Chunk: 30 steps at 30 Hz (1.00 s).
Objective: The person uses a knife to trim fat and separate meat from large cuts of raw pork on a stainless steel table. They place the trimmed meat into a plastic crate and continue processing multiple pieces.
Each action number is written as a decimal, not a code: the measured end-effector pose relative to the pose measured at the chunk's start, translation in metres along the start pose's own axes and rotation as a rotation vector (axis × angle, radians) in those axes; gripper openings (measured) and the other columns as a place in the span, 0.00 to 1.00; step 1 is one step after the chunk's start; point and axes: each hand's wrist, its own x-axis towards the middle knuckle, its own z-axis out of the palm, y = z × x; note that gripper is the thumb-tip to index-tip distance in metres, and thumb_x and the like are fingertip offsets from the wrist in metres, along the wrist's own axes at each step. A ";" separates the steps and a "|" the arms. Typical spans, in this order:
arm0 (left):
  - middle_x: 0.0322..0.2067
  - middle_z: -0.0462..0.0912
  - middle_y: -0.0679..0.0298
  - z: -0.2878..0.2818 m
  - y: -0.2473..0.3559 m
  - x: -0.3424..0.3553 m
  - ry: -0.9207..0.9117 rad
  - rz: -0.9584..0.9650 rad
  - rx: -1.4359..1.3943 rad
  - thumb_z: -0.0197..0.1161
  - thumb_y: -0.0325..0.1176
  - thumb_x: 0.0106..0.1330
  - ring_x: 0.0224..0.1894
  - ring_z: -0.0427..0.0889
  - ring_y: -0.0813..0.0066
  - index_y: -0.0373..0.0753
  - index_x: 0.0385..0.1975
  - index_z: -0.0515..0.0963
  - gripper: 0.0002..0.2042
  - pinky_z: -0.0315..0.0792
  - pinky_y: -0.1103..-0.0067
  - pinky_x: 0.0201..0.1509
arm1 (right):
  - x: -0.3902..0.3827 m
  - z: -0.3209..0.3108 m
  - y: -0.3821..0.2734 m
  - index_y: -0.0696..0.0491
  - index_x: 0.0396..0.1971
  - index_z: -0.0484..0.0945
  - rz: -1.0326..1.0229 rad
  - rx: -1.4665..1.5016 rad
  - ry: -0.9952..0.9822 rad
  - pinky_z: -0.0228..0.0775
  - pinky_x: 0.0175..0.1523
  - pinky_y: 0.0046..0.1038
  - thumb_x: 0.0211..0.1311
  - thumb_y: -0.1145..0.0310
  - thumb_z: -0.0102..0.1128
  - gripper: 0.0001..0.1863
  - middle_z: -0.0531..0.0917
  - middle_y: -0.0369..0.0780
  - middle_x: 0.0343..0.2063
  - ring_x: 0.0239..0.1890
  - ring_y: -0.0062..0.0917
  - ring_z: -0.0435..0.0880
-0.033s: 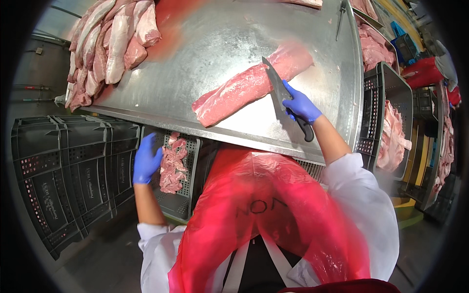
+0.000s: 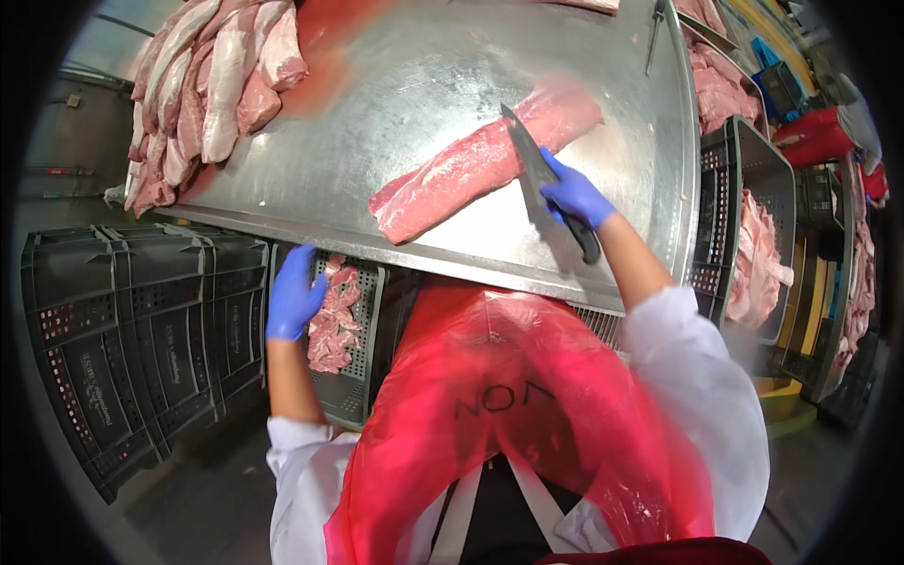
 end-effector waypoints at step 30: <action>0.26 0.80 0.68 0.138 0.224 0.309 -0.343 0.107 -0.433 0.61 0.31 0.65 0.30 0.75 0.81 0.35 0.36 0.83 0.07 0.72 0.78 0.38 | 0.087 -0.005 0.007 0.41 0.78 0.46 -0.236 -0.186 -0.006 0.78 0.33 0.32 0.67 0.66 0.50 0.41 0.85 0.47 0.29 0.25 0.28 0.85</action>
